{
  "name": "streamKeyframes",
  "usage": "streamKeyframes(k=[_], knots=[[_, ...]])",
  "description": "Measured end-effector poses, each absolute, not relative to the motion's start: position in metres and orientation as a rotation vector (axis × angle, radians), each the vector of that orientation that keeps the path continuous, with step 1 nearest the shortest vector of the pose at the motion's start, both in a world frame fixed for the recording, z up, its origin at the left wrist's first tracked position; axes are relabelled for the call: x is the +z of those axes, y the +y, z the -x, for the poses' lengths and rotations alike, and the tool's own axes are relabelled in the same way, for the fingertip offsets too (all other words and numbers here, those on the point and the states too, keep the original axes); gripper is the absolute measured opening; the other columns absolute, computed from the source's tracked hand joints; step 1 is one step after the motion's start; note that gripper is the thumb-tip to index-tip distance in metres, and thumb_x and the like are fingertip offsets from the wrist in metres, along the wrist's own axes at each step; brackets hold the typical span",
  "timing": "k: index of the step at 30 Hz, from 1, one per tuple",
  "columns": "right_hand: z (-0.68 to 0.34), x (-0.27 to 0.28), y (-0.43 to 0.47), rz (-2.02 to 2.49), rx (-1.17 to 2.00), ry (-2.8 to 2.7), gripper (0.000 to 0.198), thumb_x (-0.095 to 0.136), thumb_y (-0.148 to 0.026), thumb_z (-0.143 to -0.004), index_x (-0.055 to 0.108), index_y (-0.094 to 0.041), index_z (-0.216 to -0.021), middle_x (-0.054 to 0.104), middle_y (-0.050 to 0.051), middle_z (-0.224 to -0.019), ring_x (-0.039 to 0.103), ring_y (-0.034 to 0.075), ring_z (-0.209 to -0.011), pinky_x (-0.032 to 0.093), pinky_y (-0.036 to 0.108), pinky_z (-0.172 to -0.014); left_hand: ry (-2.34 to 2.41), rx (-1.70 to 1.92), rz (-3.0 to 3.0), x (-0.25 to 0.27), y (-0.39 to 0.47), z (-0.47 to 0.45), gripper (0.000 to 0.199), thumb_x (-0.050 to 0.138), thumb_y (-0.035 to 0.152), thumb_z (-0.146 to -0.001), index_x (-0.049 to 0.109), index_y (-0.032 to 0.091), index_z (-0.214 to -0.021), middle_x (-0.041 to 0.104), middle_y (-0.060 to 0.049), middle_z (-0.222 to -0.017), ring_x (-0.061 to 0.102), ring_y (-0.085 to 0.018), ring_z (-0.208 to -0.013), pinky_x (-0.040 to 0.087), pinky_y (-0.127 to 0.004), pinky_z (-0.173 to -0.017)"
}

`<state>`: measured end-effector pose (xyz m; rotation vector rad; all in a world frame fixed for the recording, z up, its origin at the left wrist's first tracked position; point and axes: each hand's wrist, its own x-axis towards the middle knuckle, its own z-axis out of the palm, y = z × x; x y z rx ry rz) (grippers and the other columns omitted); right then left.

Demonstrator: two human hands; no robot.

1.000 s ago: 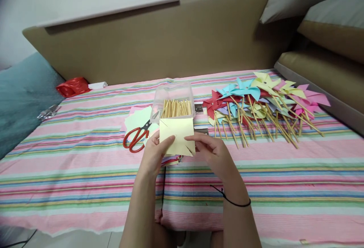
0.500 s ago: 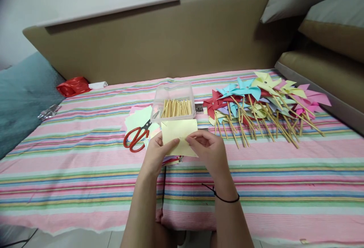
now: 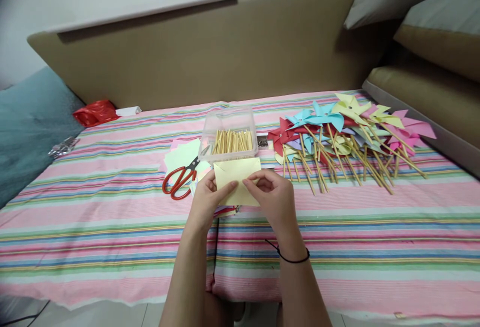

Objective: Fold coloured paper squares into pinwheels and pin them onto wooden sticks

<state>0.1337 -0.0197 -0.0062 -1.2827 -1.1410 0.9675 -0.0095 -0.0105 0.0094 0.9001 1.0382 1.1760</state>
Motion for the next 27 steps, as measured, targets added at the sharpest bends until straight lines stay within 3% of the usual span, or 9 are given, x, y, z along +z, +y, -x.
streamKeyframes(k=[11,13,15,17,22,27], knots=[[-0.132,-0.006,-0.019,1.236,0.956,-1.192,0.016,0.074,-0.033,-0.072,0.064,-0.020,-0.073,0.066,0.002,-0.068,0.063,0.017,-0.061,0.052,0.029,-0.056,1.104,1.205,-0.940,0.001,-0.007,0.012,0.045,0.079,0.023,-0.062,0.064,0.014,-0.103,0.073,-0.010,-0.101,0.068,-0.024,-0.089,0.053,-0.033,-0.075],[-0.131,-0.005,-0.019,1.194,1.012,-1.112,0.029,0.075,-0.034,-0.070,0.062,-0.023,-0.093,0.069,0.002,-0.079,0.065,0.017,-0.064,0.055,0.030,-0.058,1.122,1.237,-0.922,-0.001,-0.005,0.011,0.045,0.080,0.023,-0.060,0.064,0.015,-0.102,0.073,-0.010,-0.100,0.068,-0.024,-0.087,0.053,-0.033,-0.074],[-0.129,-0.005,-0.018,1.138,1.097,-1.019,0.055,0.078,-0.034,-0.068,0.050,-0.027,-0.115,0.070,0.003,-0.092,0.068,0.019,-0.070,0.058,0.032,-0.064,1.149,1.275,-0.904,-0.001,-0.004,0.010,0.045,0.080,0.022,-0.059,0.064,0.015,-0.101,0.073,-0.010,-0.098,0.068,-0.024,-0.086,0.052,-0.033,-0.074],[-0.127,-0.004,-0.017,1.104,1.190,-0.962,0.072,0.079,-0.035,-0.066,0.039,-0.028,-0.126,0.071,0.004,-0.095,0.070,0.021,-0.076,0.059,0.035,-0.069,1.162,1.301,-0.895,0.000,-0.004,0.009,0.045,0.079,0.021,-0.058,0.063,0.014,-0.099,0.074,-0.010,-0.097,0.069,-0.024,-0.086,0.052,-0.033,-0.074],[-0.123,-0.002,-0.015,1.106,1.281,-0.848,0.081,0.082,-0.035,-0.061,0.036,-0.025,-0.128,0.072,0.002,-0.076,0.071,0.024,-0.074,0.058,0.038,-0.067,1.154,1.308,-0.906,0.005,-0.005,0.007,0.040,0.077,0.018,-0.059,0.063,0.015,-0.097,0.074,-0.009,-0.095,0.068,-0.022,-0.085,0.051,-0.032,-0.075],[-0.123,0.000,-0.016,1.126,1.269,-0.865,0.083,0.082,-0.037,-0.061,0.036,-0.025,-0.130,0.074,0.003,-0.078,0.072,0.026,-0.074,0.059,0.041,-0.066,1.162,1.283,-0.886,0.006,-0.007,0.006,0.041,0.078,0.018,-0.058,0.063,0.015,-0.095,0.074,-0.009,-0.093,0.068,-0.023,-0.084,0.051,-0.032,-0.074]])
